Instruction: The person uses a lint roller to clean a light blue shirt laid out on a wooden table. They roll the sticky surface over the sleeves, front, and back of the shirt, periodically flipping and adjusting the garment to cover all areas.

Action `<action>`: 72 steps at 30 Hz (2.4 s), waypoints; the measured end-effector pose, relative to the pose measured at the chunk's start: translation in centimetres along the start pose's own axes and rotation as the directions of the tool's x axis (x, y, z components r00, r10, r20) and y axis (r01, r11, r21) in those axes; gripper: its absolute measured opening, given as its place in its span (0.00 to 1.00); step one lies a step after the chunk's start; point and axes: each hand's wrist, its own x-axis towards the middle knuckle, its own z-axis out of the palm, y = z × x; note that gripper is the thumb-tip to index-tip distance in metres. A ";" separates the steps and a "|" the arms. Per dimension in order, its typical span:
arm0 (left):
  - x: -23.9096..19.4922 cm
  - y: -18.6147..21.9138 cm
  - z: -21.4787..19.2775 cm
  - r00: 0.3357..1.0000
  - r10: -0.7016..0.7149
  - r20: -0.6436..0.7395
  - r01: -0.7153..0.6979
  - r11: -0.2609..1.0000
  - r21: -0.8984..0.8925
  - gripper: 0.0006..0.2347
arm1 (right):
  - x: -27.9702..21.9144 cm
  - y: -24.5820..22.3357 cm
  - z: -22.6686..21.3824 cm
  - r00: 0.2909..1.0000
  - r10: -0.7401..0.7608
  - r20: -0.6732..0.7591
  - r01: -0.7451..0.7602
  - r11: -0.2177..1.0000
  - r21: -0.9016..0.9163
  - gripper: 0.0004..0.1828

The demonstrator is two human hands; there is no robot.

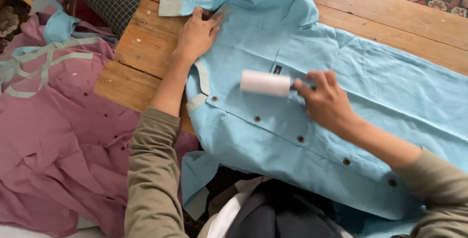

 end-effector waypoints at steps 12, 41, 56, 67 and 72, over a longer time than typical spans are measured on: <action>0.1 -0.2 0.8 0.995 -0.024 -0.099 0.034 0.995 0.098 0.16 | 9.1 7.2 3.1 0.961 0.273 -0.036 -0.270 0.960 0.074 0.10; 0.1 0.4 0.3 0.987 0.080 -0.137 -0.061 0.989 0.138 0.14 | -7.2 3.9 -2.5 0.936 0.202 0.287 -0.200 0.979 -0.037 0.23; 0.2 0.2 0.3 0.995 0.048 -0.090 -0.038 0.993 0.109 0.15 | -7.6 16.4 -7.1 0.956 0.294 -0.014 -0.287 0.942 0.176 0.08; 0.1 0.0 0.5 0.985 0.118 -0.125 -0.091 0.975 0.205 0.15 | -22.7 8.4 -7.8 0.908 0.271 0.320 -0.249 0.962 -0.109 0.42; 0.0 -0.1 0.5 0.985 0.121 -0.126 -0.096 0.978 0.184 0.14 | -17.4 17.5 -3.9 0.953 0.246 0.177 -0.242 0.969 -0.048 0.26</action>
